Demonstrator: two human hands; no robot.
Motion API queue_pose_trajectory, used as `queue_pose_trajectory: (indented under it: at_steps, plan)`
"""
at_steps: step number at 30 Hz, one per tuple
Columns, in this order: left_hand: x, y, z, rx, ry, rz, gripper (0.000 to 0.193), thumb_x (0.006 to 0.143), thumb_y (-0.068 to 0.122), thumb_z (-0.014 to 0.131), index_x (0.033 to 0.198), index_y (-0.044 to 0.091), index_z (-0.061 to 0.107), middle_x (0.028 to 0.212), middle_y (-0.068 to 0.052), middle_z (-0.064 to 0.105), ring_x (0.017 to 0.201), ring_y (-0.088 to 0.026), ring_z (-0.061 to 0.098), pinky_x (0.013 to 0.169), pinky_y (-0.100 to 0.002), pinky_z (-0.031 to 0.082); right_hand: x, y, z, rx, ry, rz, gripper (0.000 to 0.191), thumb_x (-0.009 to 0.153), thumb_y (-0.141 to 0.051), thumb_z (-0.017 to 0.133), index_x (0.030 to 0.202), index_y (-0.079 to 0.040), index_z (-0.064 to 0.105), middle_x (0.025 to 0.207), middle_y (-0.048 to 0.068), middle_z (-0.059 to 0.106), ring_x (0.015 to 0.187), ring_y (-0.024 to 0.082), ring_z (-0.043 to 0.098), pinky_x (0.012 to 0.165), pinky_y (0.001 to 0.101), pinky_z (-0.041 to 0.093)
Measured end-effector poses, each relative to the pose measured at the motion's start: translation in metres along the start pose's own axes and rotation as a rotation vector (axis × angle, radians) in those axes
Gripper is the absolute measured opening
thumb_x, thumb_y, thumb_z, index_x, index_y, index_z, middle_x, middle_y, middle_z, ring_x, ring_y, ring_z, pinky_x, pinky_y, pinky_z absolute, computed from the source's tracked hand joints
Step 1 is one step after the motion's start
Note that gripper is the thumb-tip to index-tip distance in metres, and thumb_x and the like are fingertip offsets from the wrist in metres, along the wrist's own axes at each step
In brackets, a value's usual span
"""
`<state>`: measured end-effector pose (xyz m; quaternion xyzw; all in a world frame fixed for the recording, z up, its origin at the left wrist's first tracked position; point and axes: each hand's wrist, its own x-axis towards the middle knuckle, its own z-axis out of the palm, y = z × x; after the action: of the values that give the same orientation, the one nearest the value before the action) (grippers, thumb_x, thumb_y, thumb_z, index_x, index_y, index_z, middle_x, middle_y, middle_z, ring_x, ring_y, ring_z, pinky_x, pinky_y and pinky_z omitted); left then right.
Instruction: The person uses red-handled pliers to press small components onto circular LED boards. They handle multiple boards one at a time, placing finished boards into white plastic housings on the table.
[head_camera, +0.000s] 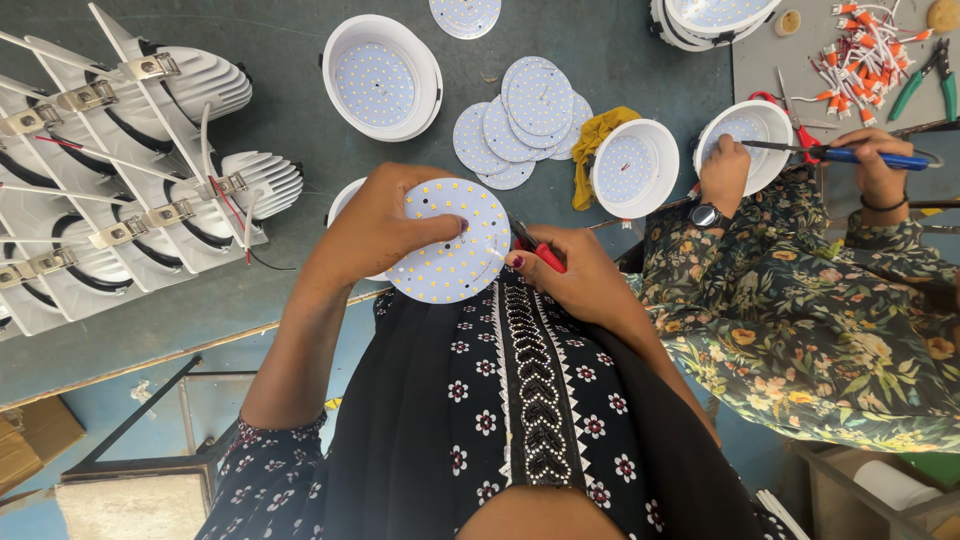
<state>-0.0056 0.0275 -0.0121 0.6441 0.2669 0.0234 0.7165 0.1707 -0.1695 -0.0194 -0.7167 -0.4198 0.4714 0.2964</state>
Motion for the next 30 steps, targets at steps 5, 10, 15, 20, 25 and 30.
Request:
queue_pose_trajectory:
  at_steps: [5, 10, 15, 20, 25, 30]
  plan:
    - [-0.002, 0.001, 0.001, -0.001, 0.001, 0.014, 0.031, 0.077, 0.013, 0.073, 0.103, -0.004, 0.075, 0.086, -0.008, 0.078, 0.074, -0.009, 0.071, 0.066, -0.026, 0.058, -0.001, 0.004, 0.004, -0.089, 0.074, -0.005, 0.043, 0.094, -0.041, 0.068, 0.088, 0.002, 0.065, 0.057, 0.011, 0.048, 0.052, 0.016, 0.039, 0.049, 0.0355, 0.038]
    - [-0.003, 0.001, 0.0, 0.012, 0.009, -0.009, 0.032, 0.077, 0.013, 0.073, 0.103, -0.004, 0.076, 0.086, -0.008, 0.078, 0.074, -0.009, 0.072, 0.066, -0.026, 0.057, -0.001, 0.01, 0.007, -0.148, 0.083, 0.012, 0.043, 0.094, -0.042, 0.068, 0.085, 0.0, 0.066, 0.054, 0.011, 0.047, 0.048, 0.018, 0.038, 0.049, 0.0359, 0.037]
    - [-0.001, -0.002, -0.002, -0.056, -0.006, -0.022, 0.031, 0.077, 0.015, 0.076, 0.102, -0.003, 0.076, 0.086, -0.007, 0.078, 0.074, -0.009, 0.07, 0.067, -0.025, 0.056, 0.0, 0.018, 0.009, 0.4, -0.031, -0.015, 0.044, 0.101, -0.044, 0.064, 0.091, -0.001, 0.063, 0.065, 0.002, 0.057, 0.058, 0.013, 0.052, 0.055, 0.0315, 0.043]
    - [0.0, -0.009, -0.006, -0.144, 0.023, -0.037, 0.032, 0.077, 0.016, 0.076, 0.104, -0.002, 0.076, 0.089, -0.006, 0.078, 0.077, -0.009, 0.071, 0.071, -0.025, 0.057, 0.003, 0.027, 0.01, 1.016, -0.088, -0.122, 0.036, 0.108, -0.036, 0.064, 0.106, -0.001, 0.057, 0.088, 0.005, 0.059, 0.079, 0.015, 0.059, 0.073, 0.0316, 0.05]
    - [0.017, -0.022, 0.0, -0.181, -0.025, 0.002, 0.038, 0.084, 0.023, 0.077, 0.11, -0.003, 0.074, 0.097, -0.008, 0.077, 0.082, -0.009, 0.07, 0.073, -0.025, 0.057, 0.01, 0.035, 0.01, 0.922, -0.013, -0.025, 0.027, 0.1, -0.02, 0.067, 0.116, 0.0, 0.058, 0.09, 0.008, 0.063, 0.083, 0.018, 0.064, 0.079, 0.034, 0.055]
    - [0.049, -0.041, 0.003, -0.647, -0.098, -0.058, 0.073, 0.1, 0.057, 0.052, 0.128, -0.009, 0.065, 0.116, -0.014, 0.075, 0.102, -0.015, 0.073, 0.091, -0.031, 0.06, 0.02, 0.042, 0.01, 1.023, 0.285, 0.094, 0.023, 0.093, -0.006, 0.068, 0.112, -0.002, 0.058, 0.095, 0.007, 0.067, 0.084, 0.017, 0.065, 0.076, 0.0351, 0.055]
